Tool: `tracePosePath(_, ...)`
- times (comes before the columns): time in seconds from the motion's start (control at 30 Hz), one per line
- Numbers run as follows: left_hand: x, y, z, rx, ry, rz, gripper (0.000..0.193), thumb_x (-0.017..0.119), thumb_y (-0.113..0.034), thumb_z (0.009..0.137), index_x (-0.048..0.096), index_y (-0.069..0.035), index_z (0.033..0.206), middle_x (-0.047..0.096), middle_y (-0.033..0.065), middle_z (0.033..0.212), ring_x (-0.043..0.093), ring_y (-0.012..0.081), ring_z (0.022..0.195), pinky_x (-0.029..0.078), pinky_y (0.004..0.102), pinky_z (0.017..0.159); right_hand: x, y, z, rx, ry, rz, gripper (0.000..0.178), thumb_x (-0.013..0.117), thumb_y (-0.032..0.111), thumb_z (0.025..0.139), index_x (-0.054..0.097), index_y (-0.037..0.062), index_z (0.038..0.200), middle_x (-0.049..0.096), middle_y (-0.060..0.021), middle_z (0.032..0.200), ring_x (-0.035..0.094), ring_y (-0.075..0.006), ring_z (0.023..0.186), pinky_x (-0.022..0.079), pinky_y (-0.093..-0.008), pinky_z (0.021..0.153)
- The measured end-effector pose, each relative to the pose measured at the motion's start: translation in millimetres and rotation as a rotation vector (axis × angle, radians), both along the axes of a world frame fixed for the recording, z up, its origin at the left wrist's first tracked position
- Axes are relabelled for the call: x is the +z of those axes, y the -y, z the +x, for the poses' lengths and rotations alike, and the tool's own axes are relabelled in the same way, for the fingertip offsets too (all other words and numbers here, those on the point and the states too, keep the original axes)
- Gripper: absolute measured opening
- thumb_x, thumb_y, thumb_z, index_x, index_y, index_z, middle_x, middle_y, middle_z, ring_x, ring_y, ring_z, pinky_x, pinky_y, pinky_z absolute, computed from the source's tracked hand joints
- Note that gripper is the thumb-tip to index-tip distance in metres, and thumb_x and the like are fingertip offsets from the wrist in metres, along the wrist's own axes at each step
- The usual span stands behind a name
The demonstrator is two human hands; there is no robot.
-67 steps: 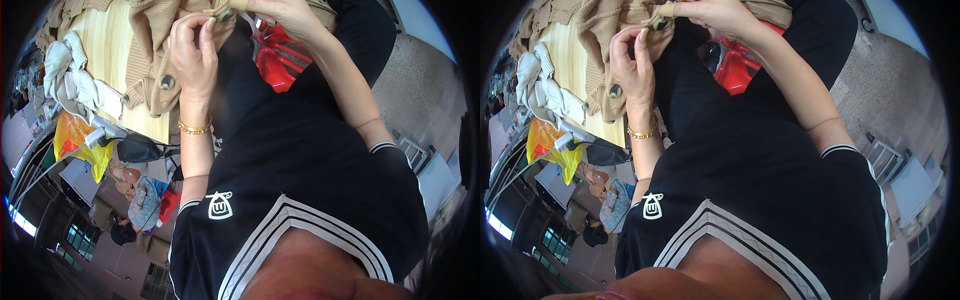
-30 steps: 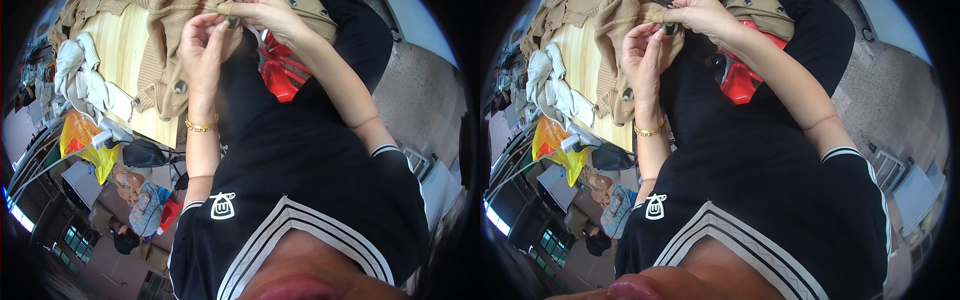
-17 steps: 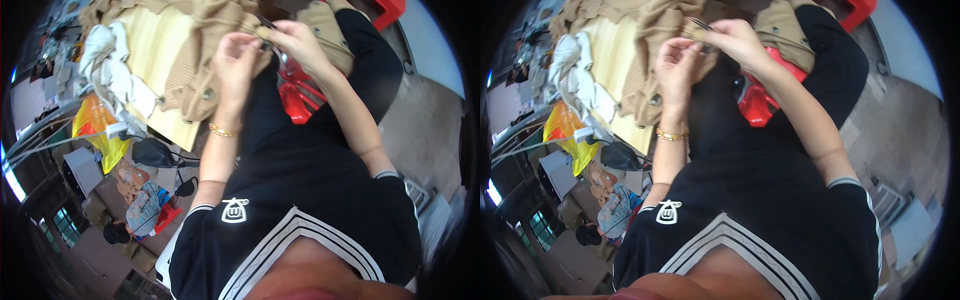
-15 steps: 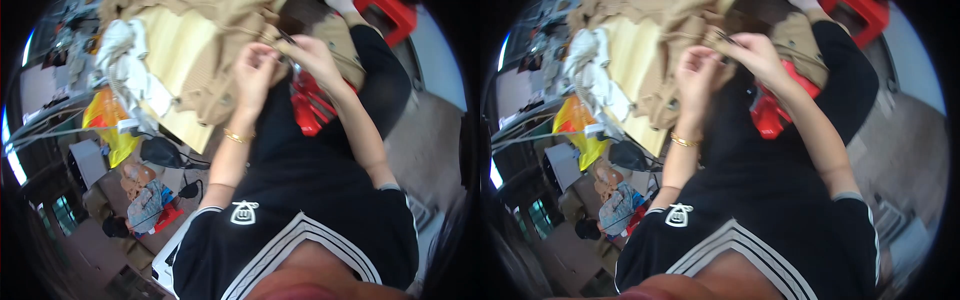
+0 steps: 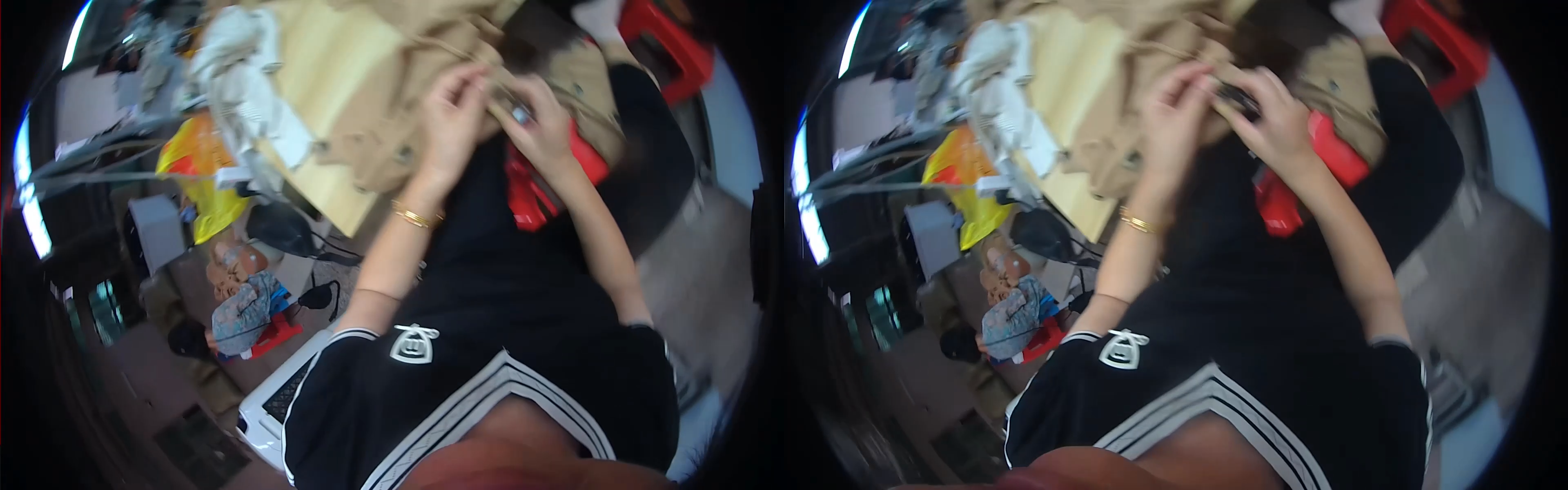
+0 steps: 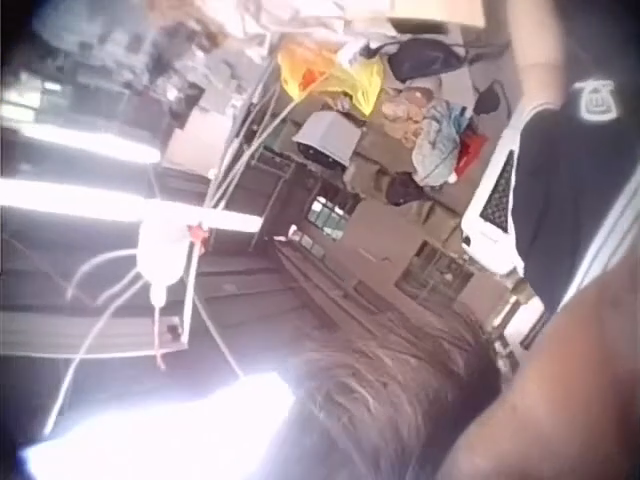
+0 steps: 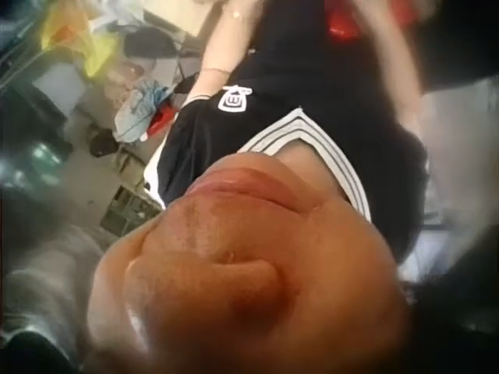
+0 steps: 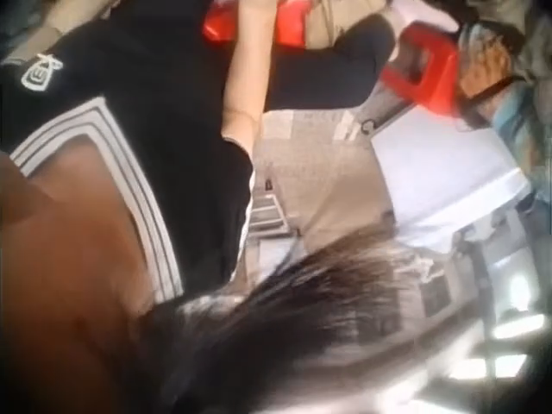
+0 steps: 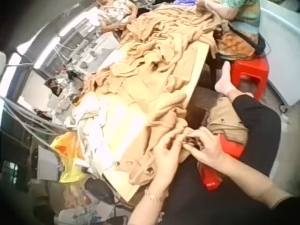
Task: Trimming excess threads from sweaters using snips in a factory setting.
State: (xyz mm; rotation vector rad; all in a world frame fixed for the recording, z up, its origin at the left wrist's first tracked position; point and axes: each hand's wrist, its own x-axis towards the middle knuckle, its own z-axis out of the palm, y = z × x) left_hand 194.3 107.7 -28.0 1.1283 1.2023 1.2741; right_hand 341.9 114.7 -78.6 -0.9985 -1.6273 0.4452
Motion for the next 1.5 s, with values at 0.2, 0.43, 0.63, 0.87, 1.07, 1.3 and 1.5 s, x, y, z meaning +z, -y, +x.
tracePosePath(0.2,-9,-8,-16,0.015,-0.14,0.136,0.026,0.065,-0.001,0.098,0.064,0.005,0.123,0.069,0.0054,0.101,0.065,0.0078,0.086,0.056,0.0199,0.079,-2,-8,-5,-0.032,0.038,-0.001,0.032,0.076,0.015,0.079,0.069,0.0158,0.11,0.067,-0.0012,0.094,0.07,-0.0221,0.08,0.057,-0.0328,0.063)
tracePosePath(0.43,-6,-4,-10,0.031,-0.319,0.165,0.023,0.068,-0.002,0.094,0.069,0.003,0.116,0.07,0.0064,0.094,0.067,0.0097,0.084,0.056,0.0238,0.08,-14,-7,4,-0.082,0.087,0.051,0.037,0.074,0.011,0.077,0.071,0.0172,0.114,0.066,-0.0014,0.089,0.069,-0.0202,0.076,0.056,-0.0321,0.061)
tracePosePath(0.63,-6,-2,-8,0.039,-0.467,0.347,0.018,0.068,-0.001,0.093,0.069,0.001,0.111,0.071,0.0067,0.093,0.068,0.0133,0.082,0.056,0.027,0.076,-27,-19,-2,0.309,-0.59,-0.372,0.022,0.068,0.01,0.097,0.071,-0.0035,0.115,0.073,-0.0047,0.101,0.065,-0.0102,0.09,0.054,-0.027,0.08)
tracePosePath(0.87,-12,-12,-19,-0.002,-0.677,0.534,0.018,0.067,-0.001,0.096,0.07,0.0,0.114,0.069,0.0051,0.101,0.065,0.0091,0.087,0.055,0.0218,0.079,-23,-27,-1,0.495,-0.749,-0.582,0.02,0.066,0.007,0.099,0.071,-0.0043,0.114,0.073,-0.0042,0.1,0.065,-0.0092,0.091,0.053,-0.0249,0.082)
tracePosePath(1.07,-2,-4,-16,0.05,-0.768,0.515,0.012,0.067,-0.001,0.093,0.072,-0.002,0.104,0.07,0.0111,0.098,0.068,0.0239,0.09,0.054,0.0325,0.079,-18,-23,0,0.457,-0.65,-0.459,0.02,0.066,0.008,0.099,0.071,-0.0045,0.114,0.074,-0.0058,0.101,0.067,-0.0106,0.092,0.054,-0.0253,0.083)
tracePosePath(1.3,10,-3,-21,-0.021,-0.968,0.541,0.015,0.069,-0.005,0.093,0.073,-0.002,0.107,0.069,0.0105,0.098,0.067,0.0196,0.084,0.055,0.0297,0.075,-18,-20,1,0.4,-0.652,-0.454,0.02,0.068,0.008,0.097,0.072,-0.004,0.112,0.075,-0.0068,0.101,0.067,-0.0115,0.093,0.054,-0.0258,0.083)
tracePosePath(1.5,12,4,-12,-0.016,-0.968,0.446,0.017,0.075,-0.009,0.089,0.073,-0.003,0.104,0.066,0.0105,0.094,0.067,0.0242,0.085,0.055,0.0339,0.076,-20,-18,1,0.344,-0.581,-0.402,0.018,0.07,0.008,0.096,0.073,-0.0024,0.11,0.075,-0.0075,0.098,0.068,-0.0118,0.091,0.054,-0.0267,0.081)
